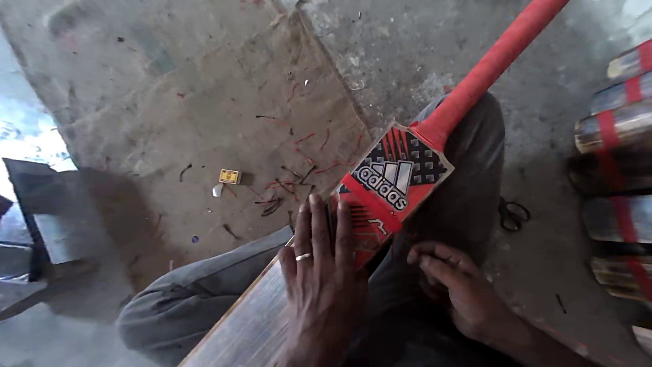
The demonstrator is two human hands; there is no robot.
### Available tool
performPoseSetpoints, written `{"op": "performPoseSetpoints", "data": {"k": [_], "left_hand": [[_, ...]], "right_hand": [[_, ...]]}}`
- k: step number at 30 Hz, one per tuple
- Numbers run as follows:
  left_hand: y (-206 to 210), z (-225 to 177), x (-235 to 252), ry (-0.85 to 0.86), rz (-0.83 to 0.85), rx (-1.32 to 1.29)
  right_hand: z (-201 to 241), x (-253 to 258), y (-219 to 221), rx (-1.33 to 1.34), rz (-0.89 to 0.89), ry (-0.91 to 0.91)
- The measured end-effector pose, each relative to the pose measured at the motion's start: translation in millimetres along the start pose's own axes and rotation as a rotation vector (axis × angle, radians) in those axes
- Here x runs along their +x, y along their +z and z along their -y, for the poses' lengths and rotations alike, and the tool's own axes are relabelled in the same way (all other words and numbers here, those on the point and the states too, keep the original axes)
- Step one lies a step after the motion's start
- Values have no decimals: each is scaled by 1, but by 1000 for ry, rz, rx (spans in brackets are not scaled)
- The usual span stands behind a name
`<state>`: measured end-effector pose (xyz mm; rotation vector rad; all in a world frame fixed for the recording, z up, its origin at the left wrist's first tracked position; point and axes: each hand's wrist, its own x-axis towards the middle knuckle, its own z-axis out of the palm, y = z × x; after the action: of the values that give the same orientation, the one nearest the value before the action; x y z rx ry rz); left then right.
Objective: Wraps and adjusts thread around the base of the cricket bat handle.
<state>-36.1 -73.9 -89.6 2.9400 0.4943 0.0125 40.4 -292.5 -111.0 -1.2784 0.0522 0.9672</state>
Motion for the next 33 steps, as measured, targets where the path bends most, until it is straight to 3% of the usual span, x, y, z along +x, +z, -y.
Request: {"op": "performPoseSetpoints", "data": {"k": [7, 10, 13, 16, 18, 21, 22, 26, 30, 33], "left_hand": [[-27, 18, 8, 68, 139, -218], [-49, 28, 12, 51, 401, -546], [-73, 37, 22, -90, 756, -915], [-69, 55, 33, -102, 897, -1156], [-72, 59, 34, -47, 699, -1066], [-76, 38, 13, 25, 90, -357], [-69, 25, 3, 26, -19, -169], [-15, -16, -24, -21, -68, 305], [-5, -9, -17, -3, -142, 327], [-10, -5, -14, 24, -136, 295]], "right_hand": [[14, -4, 2, 0, 122, -65], [27, -5, 9, 22, 193, -110], [37, -1, 16, 49, 244, -138], [42, 11, 23, 57, 208, -83], [41, 24, 28, 54, 180, -45], [52, 38, 41, 67, 197, -37], [56, 40, 46, 68, 193, -26], [55, 37, 50, 80, 144, 36], [28, 11, 24, 139, 36, 58], [12, -2, 9, 216, 53, 56]]}}
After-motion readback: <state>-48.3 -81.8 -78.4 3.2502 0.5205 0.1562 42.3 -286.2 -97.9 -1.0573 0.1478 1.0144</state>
